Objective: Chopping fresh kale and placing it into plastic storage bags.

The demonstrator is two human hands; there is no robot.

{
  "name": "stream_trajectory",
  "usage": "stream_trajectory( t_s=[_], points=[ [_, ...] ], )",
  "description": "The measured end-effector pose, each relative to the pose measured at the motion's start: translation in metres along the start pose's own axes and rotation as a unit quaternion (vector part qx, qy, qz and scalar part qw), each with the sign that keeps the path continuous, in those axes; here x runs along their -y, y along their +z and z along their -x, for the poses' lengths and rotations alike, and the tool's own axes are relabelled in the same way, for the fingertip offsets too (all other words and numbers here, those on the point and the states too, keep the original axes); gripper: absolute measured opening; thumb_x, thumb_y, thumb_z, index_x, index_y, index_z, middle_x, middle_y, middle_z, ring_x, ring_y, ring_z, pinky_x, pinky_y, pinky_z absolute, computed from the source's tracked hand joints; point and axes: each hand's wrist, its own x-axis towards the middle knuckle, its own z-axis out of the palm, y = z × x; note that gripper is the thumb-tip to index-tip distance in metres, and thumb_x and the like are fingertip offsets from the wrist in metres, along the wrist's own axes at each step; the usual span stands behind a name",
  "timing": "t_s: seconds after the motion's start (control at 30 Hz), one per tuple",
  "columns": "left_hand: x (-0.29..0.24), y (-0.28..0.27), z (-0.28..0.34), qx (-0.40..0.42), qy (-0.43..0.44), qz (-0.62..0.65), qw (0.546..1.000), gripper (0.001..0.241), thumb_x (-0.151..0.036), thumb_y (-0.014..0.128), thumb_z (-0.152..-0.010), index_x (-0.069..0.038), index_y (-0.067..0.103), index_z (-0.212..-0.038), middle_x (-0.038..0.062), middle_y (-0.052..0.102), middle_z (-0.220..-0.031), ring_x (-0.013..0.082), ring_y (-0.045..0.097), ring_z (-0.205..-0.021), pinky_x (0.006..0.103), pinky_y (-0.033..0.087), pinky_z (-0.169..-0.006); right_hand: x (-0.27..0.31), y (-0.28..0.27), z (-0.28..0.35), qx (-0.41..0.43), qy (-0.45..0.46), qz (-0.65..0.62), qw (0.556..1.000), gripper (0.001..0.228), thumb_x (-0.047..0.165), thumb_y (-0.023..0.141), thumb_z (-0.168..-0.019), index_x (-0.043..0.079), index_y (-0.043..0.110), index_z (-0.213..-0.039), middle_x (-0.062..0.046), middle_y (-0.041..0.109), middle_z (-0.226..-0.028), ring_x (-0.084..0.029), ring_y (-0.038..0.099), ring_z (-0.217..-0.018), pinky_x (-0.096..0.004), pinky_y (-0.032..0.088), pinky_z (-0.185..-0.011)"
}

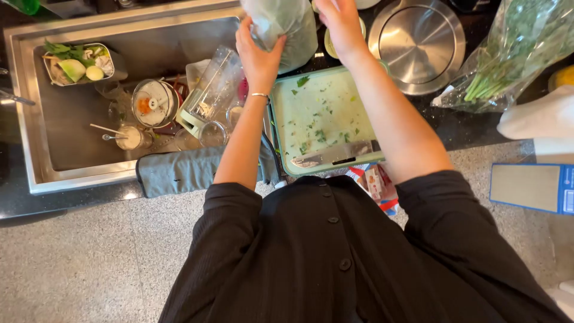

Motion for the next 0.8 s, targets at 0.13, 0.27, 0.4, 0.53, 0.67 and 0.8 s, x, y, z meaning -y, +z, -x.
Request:
stream_trajectory(
  t_s=[0.13, 0.27, 0.4, 0.53, 0.67, 0.8],
  points=[
    [0.015, 0.012, 0.000, 0.008, -0.044, 0.037, 0.998, 0.060, -0.017, 0.093, -0.079, -0.002, 0.054, -0.122, 0.015, 0.060, -0.117, 0.0312, 0.060, -0.111, 0.0400, 0.049, -0.100, 0.057, 0.028, 0.051, -0.021, 0.087, 0.038, 0.995, 0.039, 0.034, 0.065, -0.096, 0.019, 0.060, -0.132, 0.008, 0.062, -0.136, -0.011, 0.057, -0.127, -0.035, 0.049, -0.101],
    [0.023, 0.018, -0.015, 0.001, -0.039, 0.086, 0.996, 0.055, -0.016, 0.092, -0.080, -0.002, 0.055, -0.119, 0.014, 0.061, -0.115, 0.0277, 0.063, -0.109, 0.0383, 0.050, -0.101, 0.048, 0.025, 0.073, 0.018, 0.080, 0.055, 0.995, 0.036, 0.031, 0.063, -0.100, 0.015, 0.062, -0.132, 0.003, 0.063, -0.135, -0.013, 0.059, -0.126, -0.034, 0.050, -0.102],
    [0.042, 0.024, -0.019, 0.032, -0.071, 0.134, 0.988, 0.072, -0.016, 0.093, -0.081, 0.000, 0.046, -0.133, 0.016, 0.057, -0.127, 0.0286, 0.059, -0.119, 0.0383, 0.049, -0.106, 0.041, 0.016, 0.091, 0.042, 0.063, 0.039, 0.996, 0.027, 0.027, 0.061, -0.105, 0.011, 0.064, -0.127, -0.001, 0.067, -0.127, -0.014, 0.065, -0.116, -0.031, 0.052, -0.098],
    [0.018, 0.002, -0.007, 0.036, -0.004, 0.096, 0.995, 0.103, -0.011, 0.092, -0.082, 0.005, 0.021, -0.155, 0.024, 0.031, -0.156, 0.0342, 0.035, -0.145, 0.0417, 0.028, -0.123, 0.059, 0.004, 0.120, 0.053, 0.049, 0.039, 0.997, 0.021, 0.019, 0.060, -0.106, 0.006, 0.064, -0.122, -0.004, 0.070, -0.117, -0.015, 0.070, -0.107, -0.030, 0.053, -0.095],
    [-0.034, -0.020, 0.019, -0.019, 0.008, 0.154, 0.988, 0.086, -0.006, 0.079, -0.098, 0.005, 0.020, -0.160, 0.023, 0.028, -0.164, 0.0346, 0.029, -0.154, 0.0415, 0.020, -0.131, 0.092, -0.046, 0.144, 0.063, -0.006, 0.049, 0.997, 0.020, 0.011, 0.061, -0.107, 0.002, 0.063, -0.124, -0.005, 0.068, -0.119, -0.016, 0.067, -0.108, -0.033, 0.055, -0.101],
    [-0.099, 0.004, 0.028, 0.139, -0.012, 0.170, 0.976, 0.026, -0.010, 0.067, -0.104, -0.002, 0.058, -0.128, 0.008, 0.064, -0.122, 0.0168, 0.058, -0.106, 0.0333, 0.047, -0.098, 0.149, -0.116, 0.152, -0.037, -0.049, 0.156, 0.986, 0.019, 0.008, 0.061, -0.104, 0.001, 0.062, -0.122, -0.006, 0.070, -0.119, -0.015, 0.069, -0.108, -0.032, 0.055, -0.099]
  ],
)
